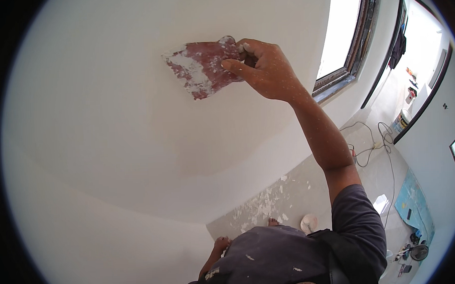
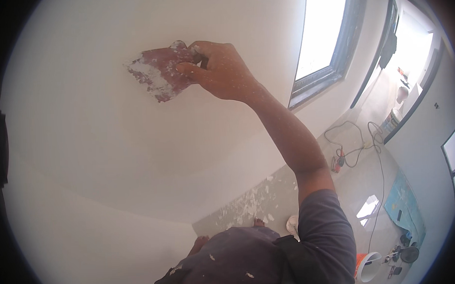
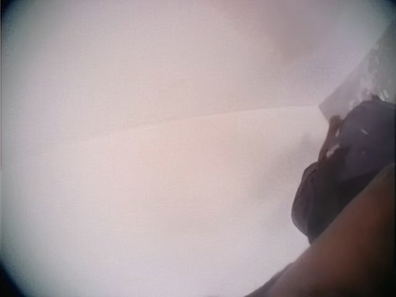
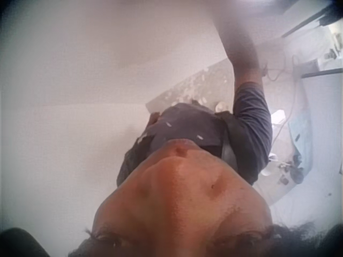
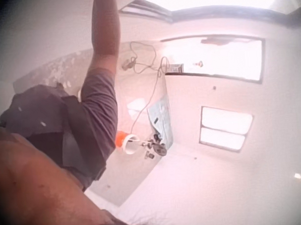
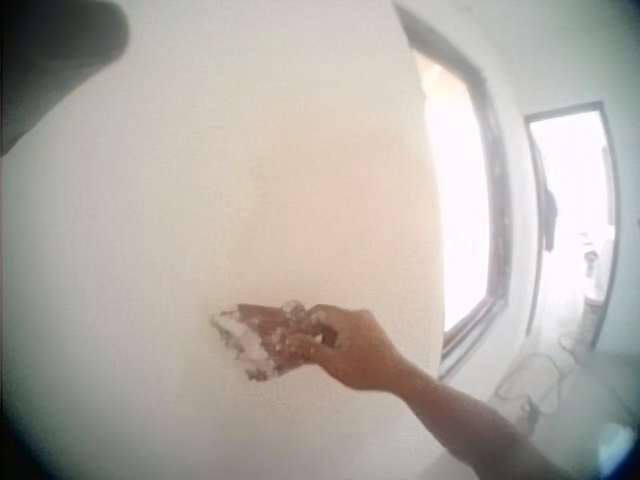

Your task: The person applies white plaster to a wall using a trowel. They scoop the material from a bucket on the floor and spread it across the wall surface in smooth strokes, working near a window.

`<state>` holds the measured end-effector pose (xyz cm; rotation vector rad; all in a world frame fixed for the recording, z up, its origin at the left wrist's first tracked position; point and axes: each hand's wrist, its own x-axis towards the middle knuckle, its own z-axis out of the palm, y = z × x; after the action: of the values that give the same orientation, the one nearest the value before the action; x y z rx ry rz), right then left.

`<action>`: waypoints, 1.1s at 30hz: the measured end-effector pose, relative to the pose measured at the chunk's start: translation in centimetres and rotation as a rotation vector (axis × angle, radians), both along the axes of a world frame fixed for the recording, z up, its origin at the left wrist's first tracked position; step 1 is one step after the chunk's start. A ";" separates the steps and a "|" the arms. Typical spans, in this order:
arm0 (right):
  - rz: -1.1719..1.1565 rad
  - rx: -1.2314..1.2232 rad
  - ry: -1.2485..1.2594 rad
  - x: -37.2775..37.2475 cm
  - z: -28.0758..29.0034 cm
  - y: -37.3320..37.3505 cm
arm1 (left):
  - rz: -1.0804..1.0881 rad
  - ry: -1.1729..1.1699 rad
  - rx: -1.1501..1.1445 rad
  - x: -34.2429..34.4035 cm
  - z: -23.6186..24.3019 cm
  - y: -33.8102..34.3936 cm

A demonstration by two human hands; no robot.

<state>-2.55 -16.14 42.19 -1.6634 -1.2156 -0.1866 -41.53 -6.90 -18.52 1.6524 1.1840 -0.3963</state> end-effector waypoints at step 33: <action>-0.475 0.124 -0.029 16.1 2.7 -8.4 | -0.341 -0.061 0.100 -0.9 -2.0 0.3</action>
<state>13.55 -24.54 44.88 -1.8195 -0.7931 -0.5684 -42.42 -6.60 -20.49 1.9466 0.8888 -0.5010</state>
